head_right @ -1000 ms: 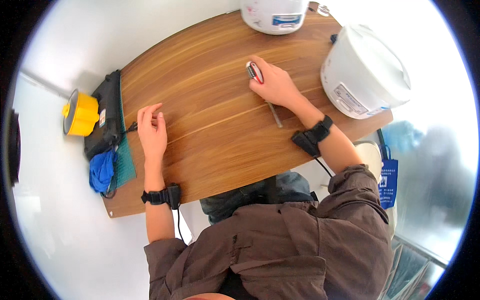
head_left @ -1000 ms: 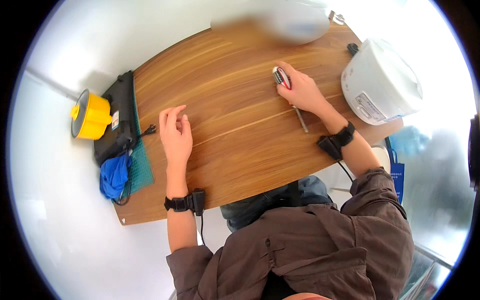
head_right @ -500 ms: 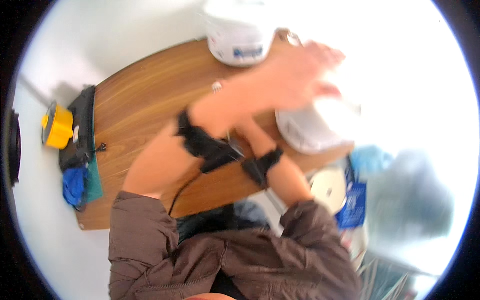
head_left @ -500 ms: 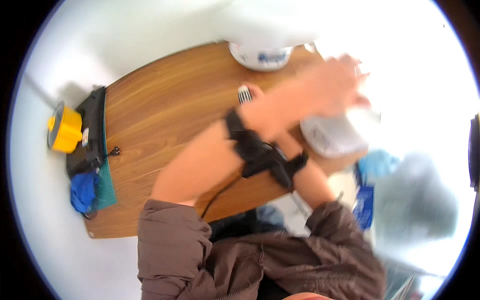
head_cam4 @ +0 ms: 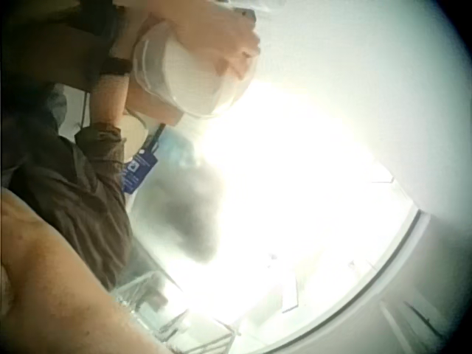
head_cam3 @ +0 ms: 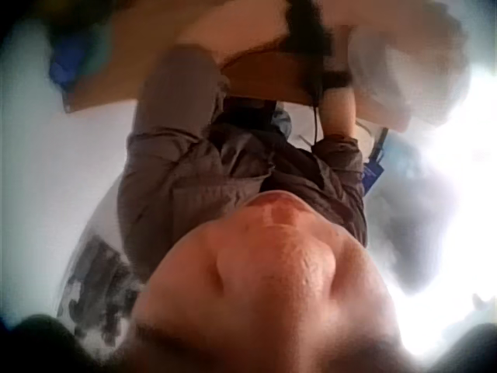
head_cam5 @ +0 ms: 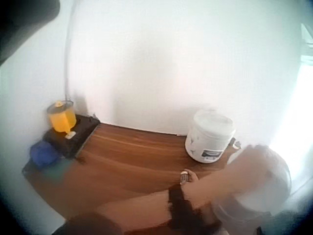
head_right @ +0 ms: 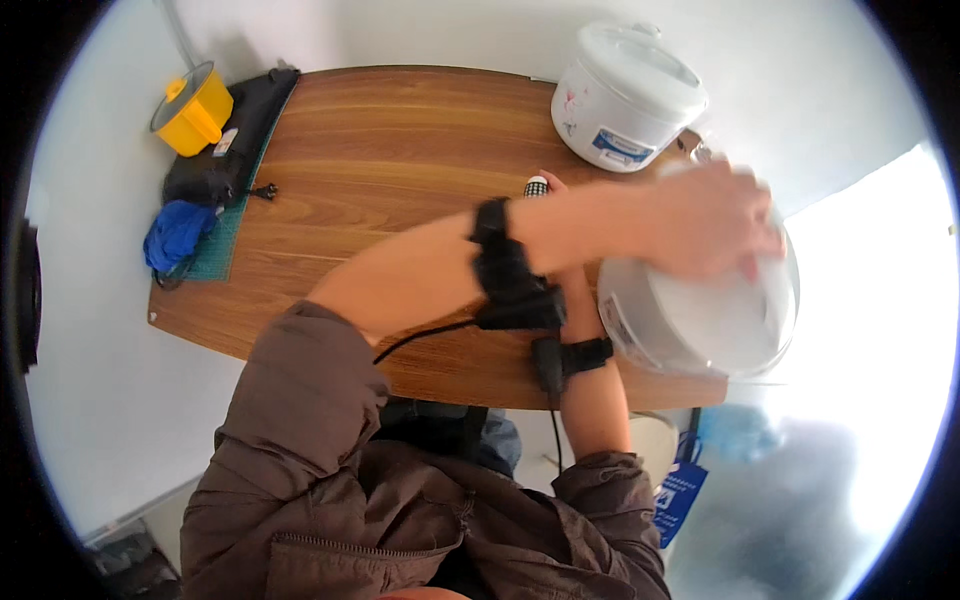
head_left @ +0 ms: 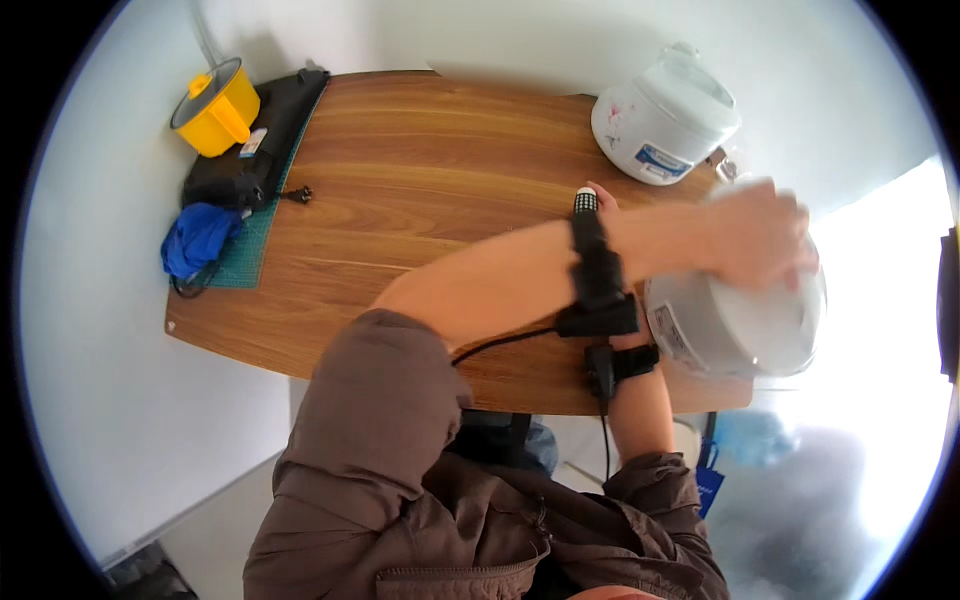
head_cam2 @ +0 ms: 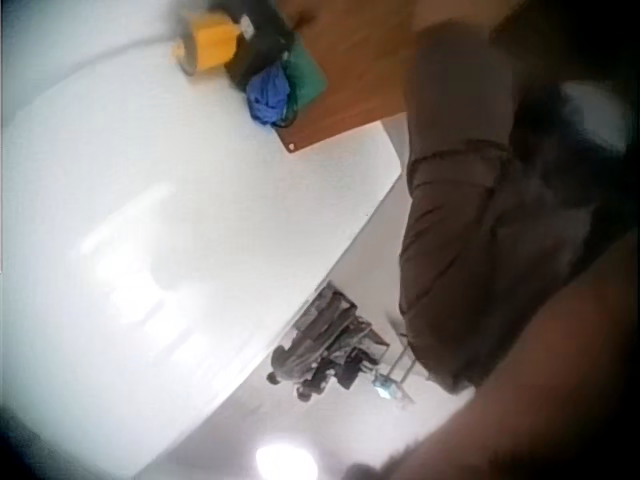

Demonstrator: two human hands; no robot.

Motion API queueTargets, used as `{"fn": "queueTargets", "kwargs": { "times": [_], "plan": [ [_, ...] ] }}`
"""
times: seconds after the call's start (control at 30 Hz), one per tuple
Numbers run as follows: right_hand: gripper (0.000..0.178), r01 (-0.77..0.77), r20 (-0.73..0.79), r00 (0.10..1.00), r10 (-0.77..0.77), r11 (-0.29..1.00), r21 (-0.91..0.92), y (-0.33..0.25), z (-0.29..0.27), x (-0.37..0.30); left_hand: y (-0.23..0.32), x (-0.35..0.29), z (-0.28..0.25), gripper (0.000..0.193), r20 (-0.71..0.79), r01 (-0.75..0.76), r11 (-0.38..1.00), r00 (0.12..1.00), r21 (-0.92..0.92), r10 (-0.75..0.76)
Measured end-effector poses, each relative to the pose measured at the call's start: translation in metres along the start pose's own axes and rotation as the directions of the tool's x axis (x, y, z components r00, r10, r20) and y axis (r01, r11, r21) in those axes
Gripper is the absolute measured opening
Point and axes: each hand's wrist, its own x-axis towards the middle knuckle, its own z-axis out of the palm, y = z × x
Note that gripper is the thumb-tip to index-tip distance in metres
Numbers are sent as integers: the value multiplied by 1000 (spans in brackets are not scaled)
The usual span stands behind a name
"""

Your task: The person uses a screwdriver to remove screws from the bottom and sides of a white rice cooker, then separates the outer casing from the inner body. A yellow pot is moved aside at the start.

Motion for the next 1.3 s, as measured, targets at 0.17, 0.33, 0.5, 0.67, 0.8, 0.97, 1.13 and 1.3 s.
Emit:
{"fn": "queueTargets", "kwargs": {
  "times": [0.17,0.33,0.5,0.67,0.8,0.97,1.13,1.3],
  "plan": [
    [39,-28,-3,1000,28,993,115,-29,0,-28,-9,-54,-102,29,-278,146,983,954,113,-110],
    [38,-78,-47,995,91,972,222,-53,-1,-32,-16,-115,-201,33,-346,268,961,909,65,-230],
    [57,-138,-127,976,177,954,267,-78,5,-24,-27,-186,-220,35,-280,408,894,894,184,-350],
    [57,-116,-196,963,183,943,312,-73,3,-22,-46,-221,-203,31,-234,474,806,880,355,-414],
    [45,-100,-211,962,175,939,328,-65,2,-19,-63,-238,-193,34,-195,500,783,866,369,-461],
    [43,-102,-211,962,173,945,312,-71,4,-21,-74,-237,-189,36,-151,544,766,837,343,-526],
    [53,-94,-243,958,154,966,241,-71,7,-23,-69,-226,-191,34,-203,516,767,856,381,-475],
    [66,-82,-301,943,143,975,205,-70,10,-25,-71,-248,-189,41,-551,704,689,512,-171,-659]
  ]
}}
